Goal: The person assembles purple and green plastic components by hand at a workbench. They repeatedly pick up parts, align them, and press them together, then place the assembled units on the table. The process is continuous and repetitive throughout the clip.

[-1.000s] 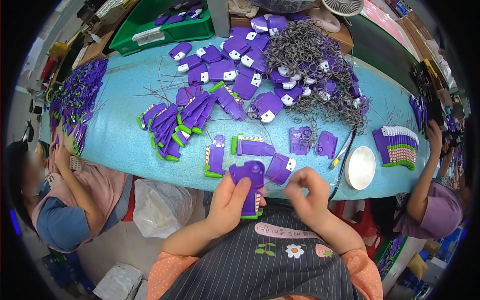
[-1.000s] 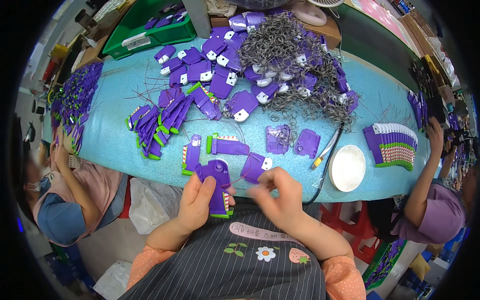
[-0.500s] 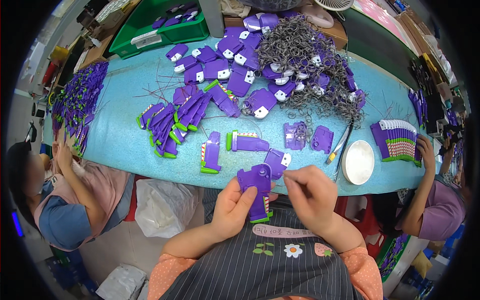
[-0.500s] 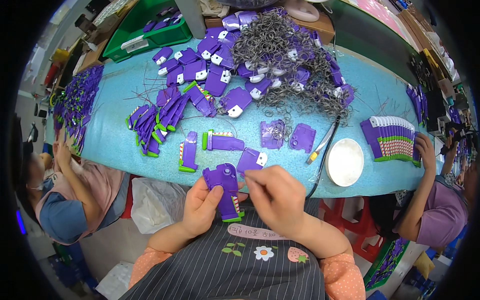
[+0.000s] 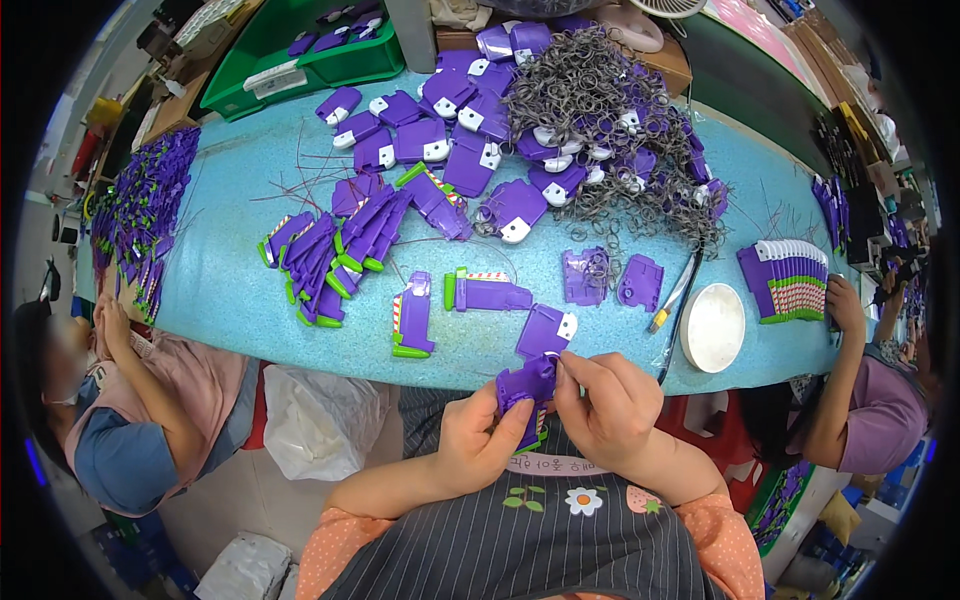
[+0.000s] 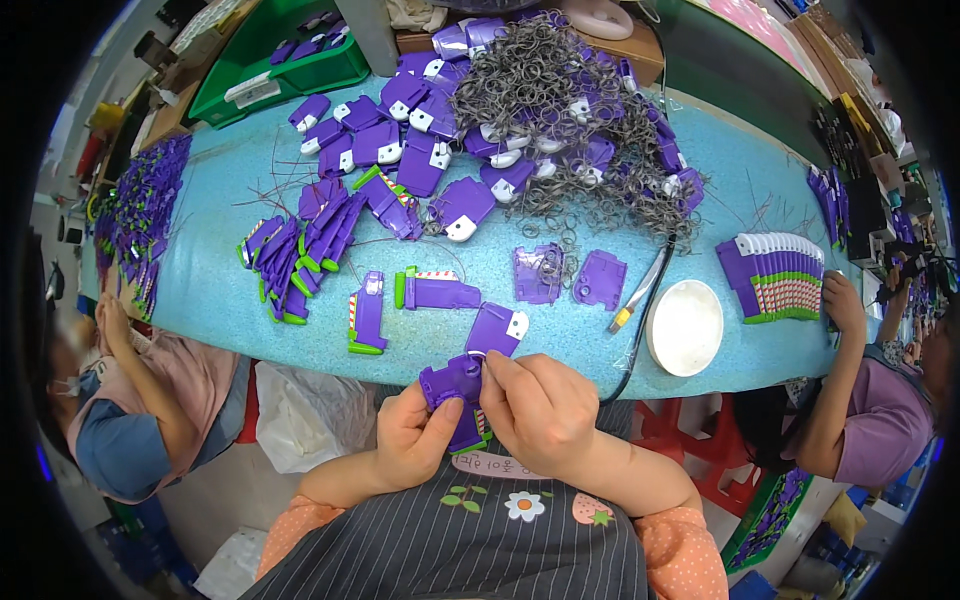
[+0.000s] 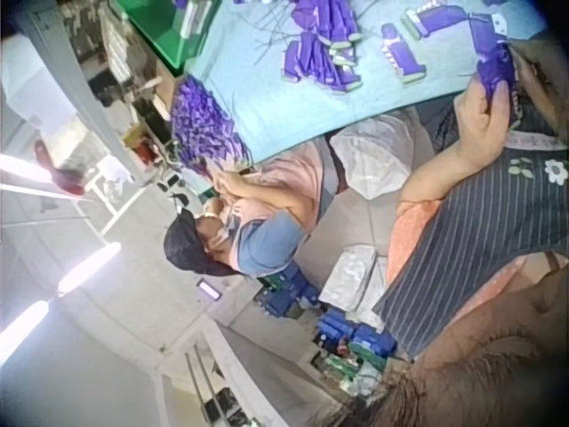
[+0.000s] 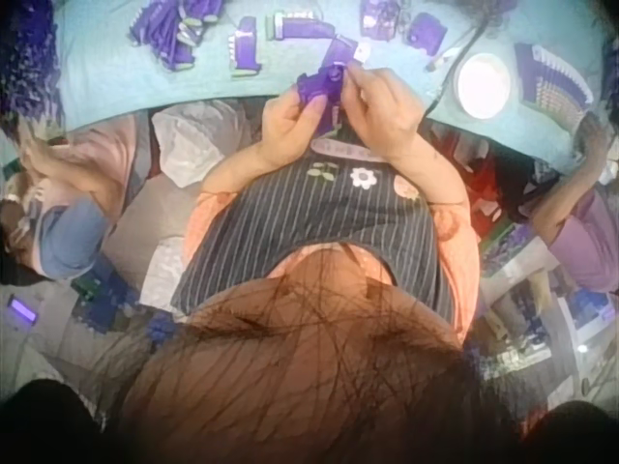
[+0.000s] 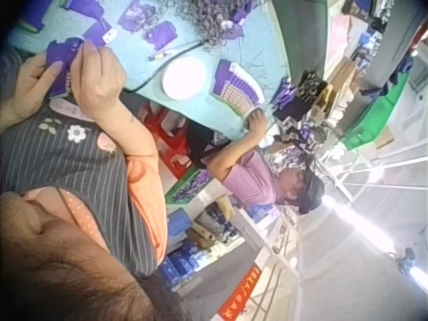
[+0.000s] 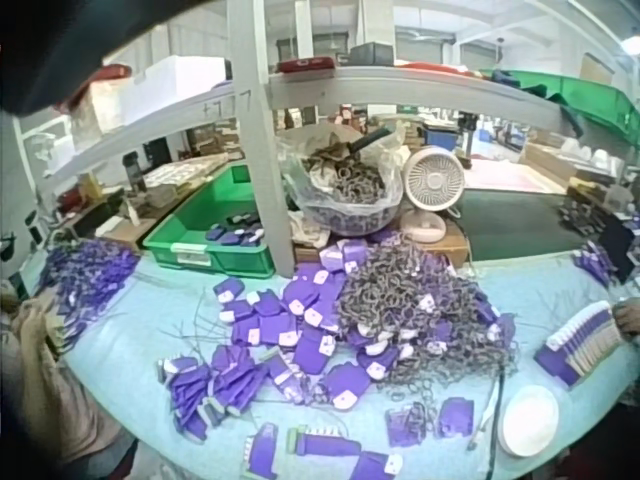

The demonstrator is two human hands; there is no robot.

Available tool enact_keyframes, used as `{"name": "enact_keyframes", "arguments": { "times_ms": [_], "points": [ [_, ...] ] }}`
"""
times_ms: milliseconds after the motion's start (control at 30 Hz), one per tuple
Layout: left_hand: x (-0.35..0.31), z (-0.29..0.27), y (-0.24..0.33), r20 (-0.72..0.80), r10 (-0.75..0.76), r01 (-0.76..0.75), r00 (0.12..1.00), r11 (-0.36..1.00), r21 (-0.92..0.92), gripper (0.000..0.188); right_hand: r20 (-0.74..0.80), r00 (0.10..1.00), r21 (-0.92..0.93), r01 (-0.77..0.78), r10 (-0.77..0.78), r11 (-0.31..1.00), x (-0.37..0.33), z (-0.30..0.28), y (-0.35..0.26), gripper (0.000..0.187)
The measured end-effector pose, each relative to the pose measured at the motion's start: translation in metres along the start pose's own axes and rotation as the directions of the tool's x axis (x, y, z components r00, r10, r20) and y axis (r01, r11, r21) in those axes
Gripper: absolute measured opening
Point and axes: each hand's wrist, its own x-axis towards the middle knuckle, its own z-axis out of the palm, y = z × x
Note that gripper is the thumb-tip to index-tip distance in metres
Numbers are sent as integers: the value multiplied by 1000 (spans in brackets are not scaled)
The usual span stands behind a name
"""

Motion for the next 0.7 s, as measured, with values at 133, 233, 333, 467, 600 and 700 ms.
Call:
{"name": "enact_keyframes", "arguments": {
  "times_ms": [133, 233, 333, 467, 600, 700],
  "points": [
    [-1, -3, -1, 19, 4, -6, 1000, 996, 88, 23, -10, 1000, -17, 1, -1, 1000, -2, 3, 1, 21],
    [3, -1, 4, 38, 109, -115, 993, 971, 209, 25, 15, 1000, 35, -17, 16, 999, -1, 1, 3, 21],
    [7, -1, 10, 112, 268, -290, 957, 845, 449, 28, 95, 988, 157, -139, 125, 978, 0, -5, 3, 18],
    [10, -6, 16, 328, 310, -444, 892, 738, 509, 32, 483, 860, 466, -411, 164, 784, 9, -16, 20, 12],
    [12, -10, 28, 613, 62, -286, 787, 918, 275, 26, 460, 815, 640, -580, 353, 504, 24, -11, 49, 9],
    [6, -10, 33, 459, -116, 114, 881, 993, 33, 26, 270, 759, 726, -565, 593, 392, 25, -6, 48, 10]
  ]
}}
